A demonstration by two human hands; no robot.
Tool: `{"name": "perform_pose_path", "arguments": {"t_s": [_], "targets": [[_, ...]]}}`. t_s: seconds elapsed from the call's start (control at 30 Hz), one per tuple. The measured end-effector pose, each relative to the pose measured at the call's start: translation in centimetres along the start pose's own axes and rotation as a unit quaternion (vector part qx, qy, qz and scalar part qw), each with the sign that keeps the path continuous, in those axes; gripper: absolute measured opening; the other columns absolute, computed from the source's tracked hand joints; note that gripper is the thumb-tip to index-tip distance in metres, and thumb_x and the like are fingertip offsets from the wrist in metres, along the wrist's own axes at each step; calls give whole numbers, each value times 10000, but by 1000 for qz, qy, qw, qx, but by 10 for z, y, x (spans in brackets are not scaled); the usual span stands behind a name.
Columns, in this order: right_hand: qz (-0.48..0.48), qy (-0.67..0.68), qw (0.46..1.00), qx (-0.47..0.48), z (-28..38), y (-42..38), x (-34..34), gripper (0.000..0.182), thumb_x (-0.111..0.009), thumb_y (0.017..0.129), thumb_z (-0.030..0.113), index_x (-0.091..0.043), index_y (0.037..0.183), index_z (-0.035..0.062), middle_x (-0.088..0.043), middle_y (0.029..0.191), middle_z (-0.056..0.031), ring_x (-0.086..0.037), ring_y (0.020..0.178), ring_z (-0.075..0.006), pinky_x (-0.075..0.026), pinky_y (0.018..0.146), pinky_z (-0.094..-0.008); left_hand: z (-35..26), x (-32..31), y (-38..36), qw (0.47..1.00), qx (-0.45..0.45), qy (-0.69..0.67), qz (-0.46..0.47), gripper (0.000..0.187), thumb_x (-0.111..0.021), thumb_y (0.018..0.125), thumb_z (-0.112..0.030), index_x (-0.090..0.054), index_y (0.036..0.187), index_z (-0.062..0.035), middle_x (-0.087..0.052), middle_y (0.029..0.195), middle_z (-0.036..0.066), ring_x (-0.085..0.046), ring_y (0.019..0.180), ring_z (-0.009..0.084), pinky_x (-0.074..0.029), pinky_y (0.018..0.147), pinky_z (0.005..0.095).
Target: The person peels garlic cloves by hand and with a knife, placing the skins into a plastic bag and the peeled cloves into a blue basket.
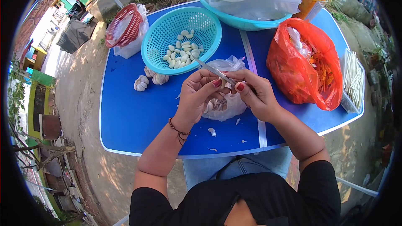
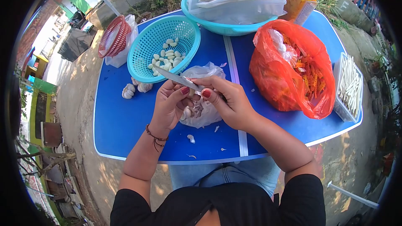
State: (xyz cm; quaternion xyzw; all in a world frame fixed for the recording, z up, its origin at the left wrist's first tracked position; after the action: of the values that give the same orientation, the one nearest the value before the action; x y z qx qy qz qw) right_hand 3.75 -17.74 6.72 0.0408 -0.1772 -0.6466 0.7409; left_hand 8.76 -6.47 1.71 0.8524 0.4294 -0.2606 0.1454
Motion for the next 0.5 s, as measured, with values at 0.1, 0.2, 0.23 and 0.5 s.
{"name": "perform_pose_path", "arguments": {"t_s": [0.1, 0.2, 0.23, 0.5], "targets": [[-20, 2, 1000, 2, -1, -1, 2, 271, -502, 965, 98, -576, 1203, -10, -659, 1045, -120, -631, 863, -150, -500, 753, -281, 1, 2, 0, 1000, 0, -9, 1, 222, -664, 873, -87, -586, 1058, 7, -686, 946, 113, -696, 807, 173, -551, 658, 224], [-45, 23, 999, -17, -8, -2, 6, 276, -510, 972, 137, -577, 1198, -8, -662, 1031, -113, -622, 847, -140, -493, 749, -276, 3, 5, 0, 1000, -5, -4, -4, 228, -649, 874, -75, -590, 1078, 9, -681, 965, 120, -686, 800, 164, -543, 653, 221], [-53, 30, 998, -21, -10, -2, 8, 280, -512, 974, 150, -577, 1196, -7, -663, 1024, -110, -618, 840, -136, -491, 747, -273, 3, 6, 0, 1000, -6, 1, -11, 226, -628, 881, -67, -587, 1090, 10, -677, 977, 128, -678, 796, 160, -545, 657, 219], [-21, 8, 1000, -7, -6, -1, 6, 291, -505, 975, 151, -557, 1221, 5, -653, 961, -95, -598, 795, -128, -477, 720, -266, -3, 4, 0, 999, -33, 13, -21, 227, -630, 887, -60, -593, 1100, 11, -672, 1006, 130, -672, 845, 163, -543, 675, 231]]}}
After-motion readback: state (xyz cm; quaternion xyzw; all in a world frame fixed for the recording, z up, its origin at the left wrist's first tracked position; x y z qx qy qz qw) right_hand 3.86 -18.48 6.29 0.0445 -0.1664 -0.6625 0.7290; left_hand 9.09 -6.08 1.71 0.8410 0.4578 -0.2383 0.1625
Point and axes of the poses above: each hand's wrist, its own y-axis towards the middle knuckle, its own x-axis out of the back of the hand, z = x × y, the point moved 10 cm from there along y, towards the middle knuckle
